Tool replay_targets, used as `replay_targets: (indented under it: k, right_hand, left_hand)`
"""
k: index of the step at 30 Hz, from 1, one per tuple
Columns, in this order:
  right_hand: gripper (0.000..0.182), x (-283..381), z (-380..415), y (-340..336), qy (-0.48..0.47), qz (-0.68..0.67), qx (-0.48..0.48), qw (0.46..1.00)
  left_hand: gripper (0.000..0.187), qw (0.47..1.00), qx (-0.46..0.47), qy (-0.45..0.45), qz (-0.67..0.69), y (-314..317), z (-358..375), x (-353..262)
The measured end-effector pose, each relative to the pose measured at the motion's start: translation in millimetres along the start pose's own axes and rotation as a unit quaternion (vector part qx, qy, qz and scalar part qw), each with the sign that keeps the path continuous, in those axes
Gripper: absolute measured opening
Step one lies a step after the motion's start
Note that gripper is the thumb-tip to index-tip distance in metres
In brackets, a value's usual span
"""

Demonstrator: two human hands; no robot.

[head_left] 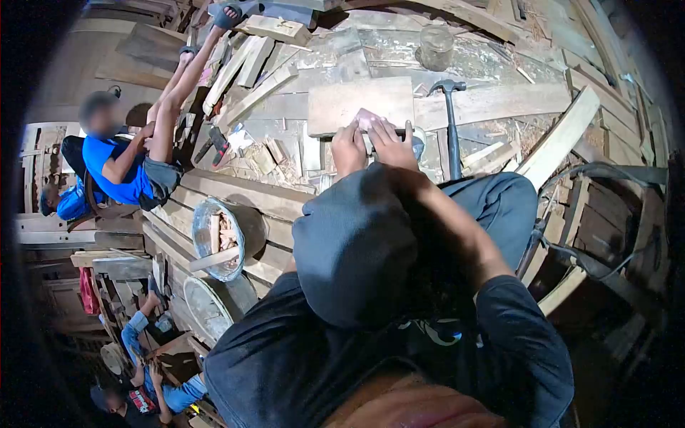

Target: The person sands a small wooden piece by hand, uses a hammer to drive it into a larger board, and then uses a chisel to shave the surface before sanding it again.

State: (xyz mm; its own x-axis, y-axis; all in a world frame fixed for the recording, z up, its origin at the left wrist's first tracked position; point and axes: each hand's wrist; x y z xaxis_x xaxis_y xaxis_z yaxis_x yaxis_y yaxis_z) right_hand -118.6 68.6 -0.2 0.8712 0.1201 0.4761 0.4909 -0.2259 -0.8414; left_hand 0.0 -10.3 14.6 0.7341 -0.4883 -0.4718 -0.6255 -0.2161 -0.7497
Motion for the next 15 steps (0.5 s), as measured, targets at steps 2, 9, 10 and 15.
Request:
replay_targets:
  k: [2,9,10,15]
  right_hand:
    - [0.058,1.1,1.4,-3.5,-0.006,0.001,-0.008,1.000]
    - [0.060,0.2,-4.0,-8.7,-0.014,0.016,-0.035,0.999]
    - [0.061,-1.4,-2.2,-7.8,-0.014,0.001,-0.026,1.000]
    - [0.059,-2.3,-4.1,-0.7,-0.015,0.007,-0.045,0.999]
  left_hand:
    - [0.021,1.000,0.011,-0.002,0.001,-4.0,12.4,1.3]
    - [0.023,1.000,0.024,-0.008,0.010,3.7,0.6,6.9]
    - [0.023,1.000,0.014,0.000,-0.009,5.5,6.1,10.7]
    - [0.023,1.000,-0.008,0.016,0.004,7.7,5.1,10.3]
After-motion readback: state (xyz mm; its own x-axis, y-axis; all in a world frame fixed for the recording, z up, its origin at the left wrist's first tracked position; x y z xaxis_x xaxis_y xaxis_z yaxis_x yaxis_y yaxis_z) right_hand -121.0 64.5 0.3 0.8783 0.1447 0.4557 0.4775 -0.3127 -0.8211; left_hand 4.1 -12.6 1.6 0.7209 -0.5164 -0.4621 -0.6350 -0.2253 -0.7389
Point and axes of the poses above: each hand's wrist, its own z-axis away from the middle knuckle, its own y-axis out of the palm, x = y × z, and after that the axes turned 9 degrees about -z, right-handed
